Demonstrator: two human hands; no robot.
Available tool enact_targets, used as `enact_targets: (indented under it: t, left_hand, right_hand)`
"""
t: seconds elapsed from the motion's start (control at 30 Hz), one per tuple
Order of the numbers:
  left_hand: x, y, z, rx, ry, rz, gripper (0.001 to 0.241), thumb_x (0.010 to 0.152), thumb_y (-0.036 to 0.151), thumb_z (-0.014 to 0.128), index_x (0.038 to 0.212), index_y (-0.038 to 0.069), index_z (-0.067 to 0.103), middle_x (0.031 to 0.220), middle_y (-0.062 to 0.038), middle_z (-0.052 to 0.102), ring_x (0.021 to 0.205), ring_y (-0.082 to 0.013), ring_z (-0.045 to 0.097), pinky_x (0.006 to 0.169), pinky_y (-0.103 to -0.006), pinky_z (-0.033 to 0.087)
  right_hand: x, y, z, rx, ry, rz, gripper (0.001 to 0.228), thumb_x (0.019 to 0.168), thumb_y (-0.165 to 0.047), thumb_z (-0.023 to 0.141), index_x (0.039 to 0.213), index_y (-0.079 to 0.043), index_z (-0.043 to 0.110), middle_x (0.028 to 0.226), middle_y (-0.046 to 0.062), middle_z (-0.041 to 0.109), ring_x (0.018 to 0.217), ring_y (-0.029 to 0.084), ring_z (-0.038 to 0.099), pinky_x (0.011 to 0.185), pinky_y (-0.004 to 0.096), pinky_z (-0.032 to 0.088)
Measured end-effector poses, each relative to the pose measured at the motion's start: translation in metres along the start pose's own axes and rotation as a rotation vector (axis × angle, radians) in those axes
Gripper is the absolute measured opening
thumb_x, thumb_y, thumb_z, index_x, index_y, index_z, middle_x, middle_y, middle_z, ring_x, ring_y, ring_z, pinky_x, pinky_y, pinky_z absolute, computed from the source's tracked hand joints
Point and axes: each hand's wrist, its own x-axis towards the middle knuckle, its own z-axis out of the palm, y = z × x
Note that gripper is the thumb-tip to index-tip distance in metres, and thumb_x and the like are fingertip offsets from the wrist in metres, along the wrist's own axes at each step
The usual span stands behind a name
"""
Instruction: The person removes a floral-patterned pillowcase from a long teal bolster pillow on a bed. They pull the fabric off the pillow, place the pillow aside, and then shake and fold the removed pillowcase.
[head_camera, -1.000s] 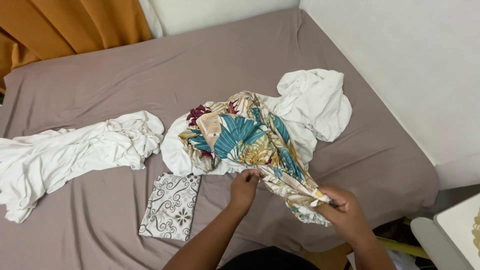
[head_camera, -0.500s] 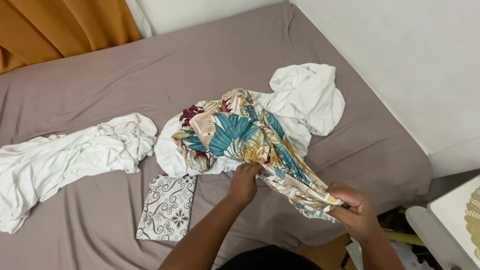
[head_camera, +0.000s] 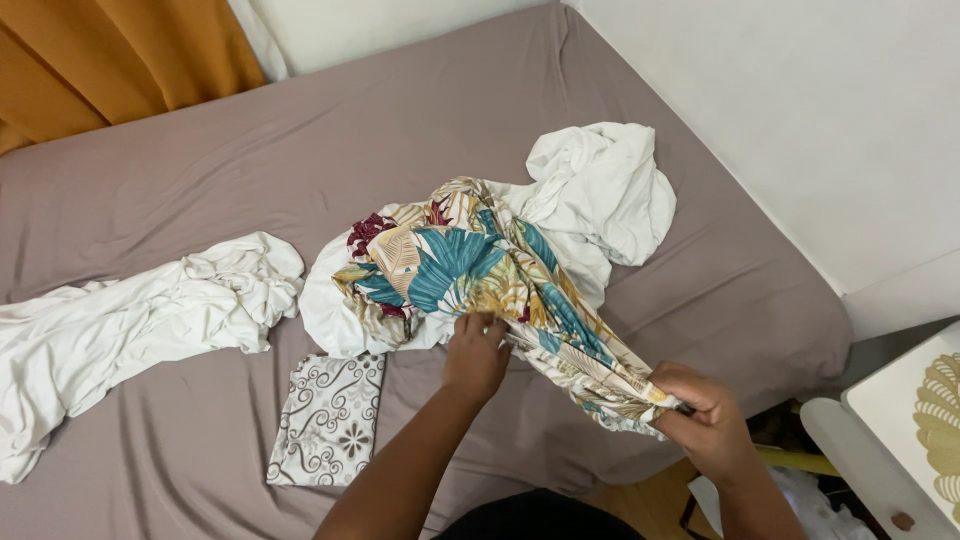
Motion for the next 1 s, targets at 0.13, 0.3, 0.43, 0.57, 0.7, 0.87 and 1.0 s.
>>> enact_targets:
  t: [0.13, 0.3, 0.43, 0.57, 0.7, 0.87, 1.0]
  left_hand:
    - [0.002, 0.001, -0.005, 0.139, 0.257, 0.11, 0.028, 0.083, 0.017, 0.072, 0.11, 0.008, 0.072, 0.133, -0.014, 0.059, 0.13, -0.038, 0.046, 0.104, -0.0473, 0.044]
    - [0.002, -0.018, 0.013, 0.147, 0.184, 0.182, 0.026, 0.086, 0.017, 0.071, 0.11, 0.006, 0.074, 0.137, -0.008, 0.06, 0.134, -0.0354, 0.046, 0.109, -0.0456, 0.043]
    - [-0.001, -0.026, 0.025, 0.091, 0.03, 0.119, 0.032, 0.088, 0.019, 0.07, 0.117, 0.006, 0.071, 0.142, -0.007, 0.058, 0.135, -0.0345, 0.045, 0.11, -0.0444, 0.041]
    - [0.003, -0.023, 0.019, 0.012, 0.026, 0.001, 0.041, 0.088, 0.017, 0.07, 0.127, 0.005, 0.065, 0.15, -0.01, 0.05, 0.135, -0.0367, 0.043, 0.109, -0.0447, 0.041]
    - [0.011, -0.003, -0.017, 0.003, 0.049, -0.108, 0.05, 0.085, 0.013, 0.072, 0.133, 0.006, 0.06, 0.159, -0.01, 0.038, 0.135, -0.0373, 0.044, 0.109, -0.0446, 0.043]
    - [0.022, 0.026, -0.072, -0.292, 0.174, -0.32, 0.08, 0.074, 0.004, 0.076, 0.146, 0.005, 0.042, 0.165, -0.018, 0.014, 0.134, -0.0397, 0.048, 0.108, -0.0426, 0.047]
    - [0.034, 0.025, -0.099, -0.438, 0.391, -0.27, 0.085, 0.073, -0.003, 0.071, 0.15, 0.0, 0.034, 0.165, -0.025, 0.009, 0.134, -0.0411, 0.048, 0.108, -0.0427, 0.048]
  right_hand:
    - [-0.001, -0.002, -0.001, 0.019, 0.006, 0.018, 0.029, 0.073, 0.012, 0.064, 0.099, 0.009, 0.076, 0.084, 0.008, 0.064, 0.075, 0.014, 0.059, 0.064, 0.029, 0.045]
    - [0.001, -0.006, 0.001, 0.023, 0.021, 0.019, 0.028, 0.073, 0.012, 0.064, 0.099, 0.009, 0.075, 0.084, 0.008, 0.065, 0.075, 0.015, 0.059, 0.063, 0.03, 0.045]
    - [0.003, -0.013, 0.003, 0.036, -0.003, 0.015, 0.032, 0.069, 0.012, 0.062, 0.098, 0.009, 0.074, 0.084, 0.009, 0.064, 0.074, 0.014, 0.058, 0.06, 0.03, 0.044]
    - [0.001, -0.024, 0.005, 0.054, -0.041, -0.034, 0.032, 0.067, 0.012, 0.061, 0.097, 0.011, 0.074, 0.083, 0.011, 0.064, 0.073, 0.016, 0.058, 0.062, 0.032, 0.043]
    - [-0.004, -0.036, 0.0, 0.099, -0.084, -0.161, 0.035, 0.066, 0.012, 0.059, 0.098, 0.012, 0.073, 0.084, 0.015, 0.067, 0.075, 0.018, 0.059, 0.065, 0.033, 0.044]
    - [-0.004, -0.047, -0.008, 0.011, -0.048, -0.437, 0.037, 0.068, 0.012, 0.055, 0.102, 0.01, 0.069, 0.089, 0.016, 0.067, 0.082, 0.019, 0.058, 0.072, 0.032, 0.047]
    - [-0.01, -0.032, -0.02, 0.148, 0.009, -0.473, 0.042, 0.07, 0.014, 0.052, 0.109, 0.012, 0.067, 0.094, 0.021, 0.068, 0.083, 0.021, 0.06, 0.073, 0.034, 0.049]
